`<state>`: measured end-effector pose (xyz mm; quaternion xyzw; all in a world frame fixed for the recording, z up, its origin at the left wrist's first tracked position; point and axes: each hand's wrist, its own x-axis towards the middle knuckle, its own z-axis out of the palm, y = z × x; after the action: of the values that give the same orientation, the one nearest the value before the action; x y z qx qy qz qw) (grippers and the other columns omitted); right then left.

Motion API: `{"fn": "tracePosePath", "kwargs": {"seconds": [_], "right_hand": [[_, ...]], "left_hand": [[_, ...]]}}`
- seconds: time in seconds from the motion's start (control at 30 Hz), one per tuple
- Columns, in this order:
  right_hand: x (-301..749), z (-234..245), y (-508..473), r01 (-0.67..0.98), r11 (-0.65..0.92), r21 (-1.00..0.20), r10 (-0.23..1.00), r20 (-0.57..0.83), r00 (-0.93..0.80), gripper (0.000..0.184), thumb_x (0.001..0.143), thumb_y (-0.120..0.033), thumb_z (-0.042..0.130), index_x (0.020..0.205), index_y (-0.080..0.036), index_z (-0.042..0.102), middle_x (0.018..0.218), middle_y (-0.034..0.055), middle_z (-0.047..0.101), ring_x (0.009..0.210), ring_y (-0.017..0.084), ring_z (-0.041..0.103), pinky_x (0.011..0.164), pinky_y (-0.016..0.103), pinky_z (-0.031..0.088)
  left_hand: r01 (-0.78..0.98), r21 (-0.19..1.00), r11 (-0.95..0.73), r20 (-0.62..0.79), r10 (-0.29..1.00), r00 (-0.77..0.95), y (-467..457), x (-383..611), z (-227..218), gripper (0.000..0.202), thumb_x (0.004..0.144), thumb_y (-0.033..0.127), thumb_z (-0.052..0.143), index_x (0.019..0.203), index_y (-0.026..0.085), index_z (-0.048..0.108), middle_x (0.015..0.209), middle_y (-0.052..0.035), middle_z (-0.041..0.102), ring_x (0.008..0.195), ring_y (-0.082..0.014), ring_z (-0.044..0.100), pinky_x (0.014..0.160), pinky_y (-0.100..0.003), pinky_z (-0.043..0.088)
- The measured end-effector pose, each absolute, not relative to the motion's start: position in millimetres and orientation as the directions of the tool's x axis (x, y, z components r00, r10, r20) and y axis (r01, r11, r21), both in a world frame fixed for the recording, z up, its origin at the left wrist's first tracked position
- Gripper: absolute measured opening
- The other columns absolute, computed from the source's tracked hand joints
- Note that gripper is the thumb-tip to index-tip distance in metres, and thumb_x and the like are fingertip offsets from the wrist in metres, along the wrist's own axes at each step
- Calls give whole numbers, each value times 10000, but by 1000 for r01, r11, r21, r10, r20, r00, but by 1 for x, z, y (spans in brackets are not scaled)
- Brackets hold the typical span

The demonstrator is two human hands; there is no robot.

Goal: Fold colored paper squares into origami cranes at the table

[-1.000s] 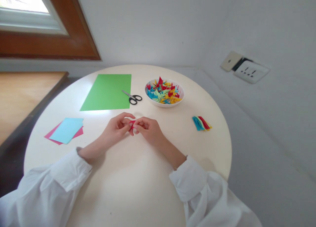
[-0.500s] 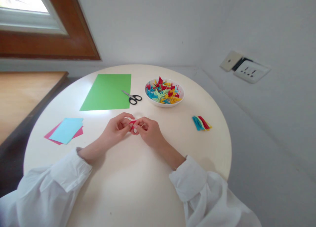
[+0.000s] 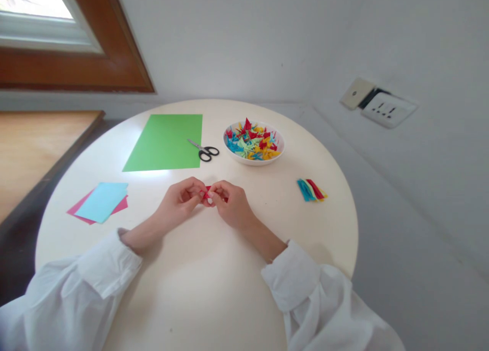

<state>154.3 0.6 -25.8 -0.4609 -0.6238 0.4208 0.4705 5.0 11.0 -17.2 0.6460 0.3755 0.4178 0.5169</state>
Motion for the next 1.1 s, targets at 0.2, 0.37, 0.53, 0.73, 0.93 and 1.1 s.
{"fn": "tracePosePath", "kwargs": {"seconds": [0.2, 0.37, 0.53, 0.73, 0.93, 1.1], "right_hand": [[152, -24, -1, 215, 244, -946, 966, 219, -137, 91, 743, -271, 545, 710, -187, 554, 601, 2, 606, 542, 128, 568, 522, 246, 458], [153, -22, -2, 217, 231, -948, 969, 205, -137, 97, 741, -272, 551, 709, -181, 560, 600, 7, 607, 543, 131, 570, 522, 249, 454], [153, -22, -2, 164, 202, -966, 975, 182, -125, 107, 730, -286, 574, 702, -184, 560, 590, 2, 600, 544, 131, 576, 527, 255, 471], [150, -21, 0, 20, 157, -987, 986, 156, -54, 208, 674, -336, 647, 721, -202, 494, 613, -36, 572, 534, 110, 570, 521, 249, 493], [151, -25, 5, -91, 158, -983, 987, 160, -20, 324, 652, -347, 665, 785, -228, 394, 607, -62, 575, 553, 107, 572, 557, 255, 481], [152, -24, 6, -100, 149, -984, 988, 153, -27, 343, 635, -312, 678, 843, -221, 422, 656, -41, 595, 614, 116, 577, 573, 252, 459]], "left_hand": [[48, 992, -120, 98, 941, 323, 8, 7, -12, 76, 682, 99, 499, 702, 146, 553, 625, 5, 621, 589, -119, 596, 577, -236, 477], [28, 993, -111, 97, 943, 320, 7, 7, -12, 66, 688, 170, 591, 674, 144, 532, 606, 6, 609, 586, -117, 595, 562, -229, 472], [44, 991, -127, 107, 945, 310, 9, 8, -17, 137, 692, 217, 633, 668, 147, 518, 579, 8, 604, 552, -110, 594, 520, -209, 452], [-31, 998, -60, 67, 955, 290, 9, 10, -13, 127, 692, 201, 623, 661, 145, 514, 613, -13, 654, 602, -145, 648, 594, -261, 508], [-19, 997, -74, 77, 964, 255, 9, 9, -11, 114, 692, 193, 619, 675, 147, 516, 607, -14, 666, 575, -137, 643, 559, -243, 492], [-13, 998, -64, 65, 963, 263, 8, 10, -11, 127, 684, 187, 626, 661, 145, 508, 596, -14, 655, 582, -138, 642, 558, -239, 483]]}}
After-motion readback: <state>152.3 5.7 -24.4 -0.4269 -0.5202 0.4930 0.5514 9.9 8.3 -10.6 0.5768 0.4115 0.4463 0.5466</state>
